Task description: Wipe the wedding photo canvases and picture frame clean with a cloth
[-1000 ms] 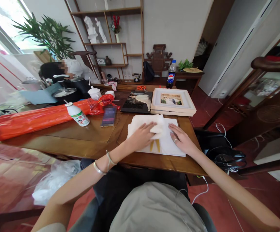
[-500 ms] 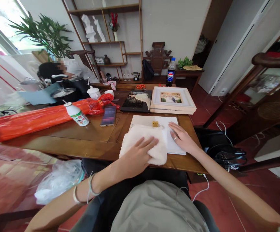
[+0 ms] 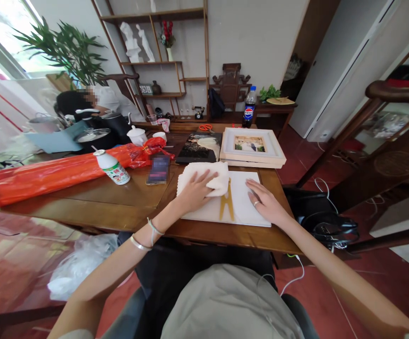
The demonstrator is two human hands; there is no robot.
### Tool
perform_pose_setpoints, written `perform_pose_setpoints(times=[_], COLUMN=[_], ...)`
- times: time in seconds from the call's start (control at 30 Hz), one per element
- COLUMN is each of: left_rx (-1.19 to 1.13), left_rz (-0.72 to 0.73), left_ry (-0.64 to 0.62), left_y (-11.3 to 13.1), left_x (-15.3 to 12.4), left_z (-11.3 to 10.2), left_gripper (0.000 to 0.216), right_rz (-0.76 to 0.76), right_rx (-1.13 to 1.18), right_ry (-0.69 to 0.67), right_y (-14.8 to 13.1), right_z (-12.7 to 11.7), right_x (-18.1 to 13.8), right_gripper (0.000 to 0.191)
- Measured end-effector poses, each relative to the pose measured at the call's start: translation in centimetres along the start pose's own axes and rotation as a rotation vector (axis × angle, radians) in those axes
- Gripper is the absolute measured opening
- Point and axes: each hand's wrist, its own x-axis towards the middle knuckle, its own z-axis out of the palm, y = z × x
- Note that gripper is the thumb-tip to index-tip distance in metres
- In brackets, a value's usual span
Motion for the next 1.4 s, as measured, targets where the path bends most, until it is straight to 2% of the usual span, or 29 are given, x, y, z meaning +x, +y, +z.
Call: perform_pose_setpoints(times=[0.1, 0.23, 0.37, 0.5, 0.7, 0.83, 0.93, 1.13, 1.2, 1.3, 1.4], left_rx=[-0.007, -0.092, -0.158, -0.161, -0.093, -0.105, -0.134, -0.159, -0.139, -0.145, -0.167], left_rz=[0.036, 0.074, 0.135, 0.086, -0.052, -0.052, -0.014, 0.040, 0.046, 0.058, 0.030], left_ry=[-0.062, -0.159, -0.230, -0.231, 0.002, 0.032, 0.013, -0.155, -0.194, -0.222, -0.196], left_y=[1.3, 3.6, 3.9, 1.9, -3.2, -4.6, -3.1, 3.4, 4.7, 4.7, 2.7], left_x=[-1.6, -5.6, -8.0, -6.1, -0.6, 0.1, -1.4, -7.0, -8.4, -8.9, -7.4], left_z=[-0.6, -2.2, -3.7, -2.9, 1.0, 1.4, 0.3, -2.6, -3.3, -3.5, -2.9], left_gripper=[0.026, 0.024, 0.024, 0.032, 0.029, 0.032, 0.031, 0.022, 0.020, 0.022, 0.026], right_rz=[0.008, 0.023, 0.025, 0.027, 0.028, 0.019, 0.018, 0.029, 0.033, 0.033, 0.030], right_rx=[0.007, 0.016, 0.007, 0.005, 0.027, 0.048, 0.059, 0.063, 0.060, 0.053, 0.041], right_ry=[-0.004, -0.006, -0.015, -0.009, -0.006, -0.003, 0.007, 0.003, 0.003, 0.001, -0.002], right_y=[-0.1, -0.2, -0.3, -0.5, -0.4, -0.1, -0.1, -0.4, -0.5, -0.4, -0.3], right_z=[0.0, -0.1, -0.1, -0.2, -0.2, -0.1, -0.1, -0.3, -0.3, -0.3, -0.2], right_x=[0.0, 0.0, 0.0, 0.0, 0.0, -0.1, -0.1, 0.0, 0.0, 0.0, 0.0], right_gripper=[0.046, 0.045, 0.047, 0.046, 0.046, 0.045, 0.044, 0.044, 0.044, 0.044, 0.045])
